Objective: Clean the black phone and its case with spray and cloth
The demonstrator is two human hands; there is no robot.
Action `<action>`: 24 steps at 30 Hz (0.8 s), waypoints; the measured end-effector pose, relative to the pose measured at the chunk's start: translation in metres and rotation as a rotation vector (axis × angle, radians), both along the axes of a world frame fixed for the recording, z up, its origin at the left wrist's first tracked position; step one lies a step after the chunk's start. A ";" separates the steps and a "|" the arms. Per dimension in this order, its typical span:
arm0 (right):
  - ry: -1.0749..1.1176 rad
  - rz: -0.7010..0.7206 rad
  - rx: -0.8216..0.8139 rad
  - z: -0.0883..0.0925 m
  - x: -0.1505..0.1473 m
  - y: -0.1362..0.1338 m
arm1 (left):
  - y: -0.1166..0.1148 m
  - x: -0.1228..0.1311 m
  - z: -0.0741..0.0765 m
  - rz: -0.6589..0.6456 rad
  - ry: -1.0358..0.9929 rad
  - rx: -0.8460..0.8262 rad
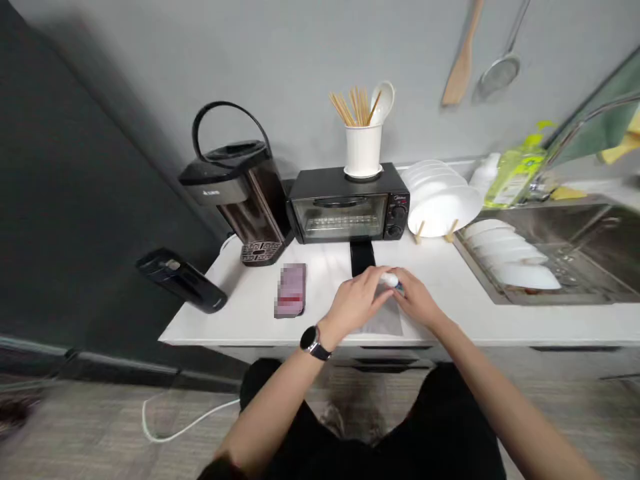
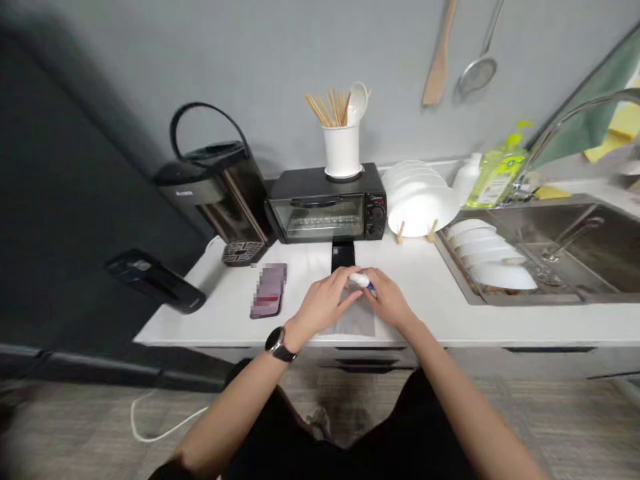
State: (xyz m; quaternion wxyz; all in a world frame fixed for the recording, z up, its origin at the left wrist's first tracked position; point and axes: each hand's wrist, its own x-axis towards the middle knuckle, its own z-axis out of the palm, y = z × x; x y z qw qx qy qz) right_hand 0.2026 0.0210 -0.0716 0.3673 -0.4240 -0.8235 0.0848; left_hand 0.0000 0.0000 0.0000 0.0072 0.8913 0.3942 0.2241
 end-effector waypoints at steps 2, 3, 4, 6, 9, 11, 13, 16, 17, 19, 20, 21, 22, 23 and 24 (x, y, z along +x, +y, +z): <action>-0.083 -0.003 -0.021 0.006 0.010 -0.009 | 0.002 0.007 0.002 0.052 0.109 -0.002; -0.128 -0.002 -0.023 0.010 0.015 -0.014 | 0.001 0.010 0.002 0.063 0.153 -0.003; -0.174 0.001 -0.019 0.013 0.018 -0.020 | 0.000 0.012 0.003 0.066 0.192 -0.005; -0.269 0.011 0.006 0.020 0.021 -0.032 | -0.006 0.012 0.004 0.047 0.253 -0.008; -0.421 0.065 0.103 0.029 0.018 -0.058 | -0.029 0.004 0.000 -0.061 0.281 -0.019; -0.487 0.134 0.176 0.032 0.019 -0.077 | -0.049 -0.010 -0.006 -0.122 0.277 -0.026; -0.484 0.172 0.203 0.033 0.032 -0.094 | -0.068 -0.033 -0.010 -0.161 0.251 -0.020; -0.310 0.014 0.086 0.030 0.072 -0.109 | -0.081 -0.078 -0.014 0.007 0.169 -0.061; -0.215 -0.096 0.008 0.028 0.085 -0.111 | -0.080 -0.092 -0.015 0.099 0.130 -0.095; -0.001 -0.242 -0.178 0.024 0.099 -0.115 | -0.074 -0.108 -0.019 0.192 0.064 -0.180; 0.107 -0.255 -0.277 0.021 0.098 -0.116 | -0.070 -0.109 -0.023 0.196 0.031 -0.234; 0.219 -0.230 -0.373 0.019 0.092 -0.118 | -0.064 -0.106 -0.027 0.178 -0.014 -0.283; 0.339 -0.177 -0.464 0.017 0.080 -0.119 | -0.057 -0.098 -0.033 0.149 -0.075 -0.326; 0.473 -0.113 -0.548 0.015 0.064 -0.119 | -0.049 -0.089 -0.038 0.109 -0.146 -0.367; 0.625 -0.047 -0.621 0.013 0.047 -0.119 | -0.040 -0.079 -0.044 0.085 -0.224 -0.396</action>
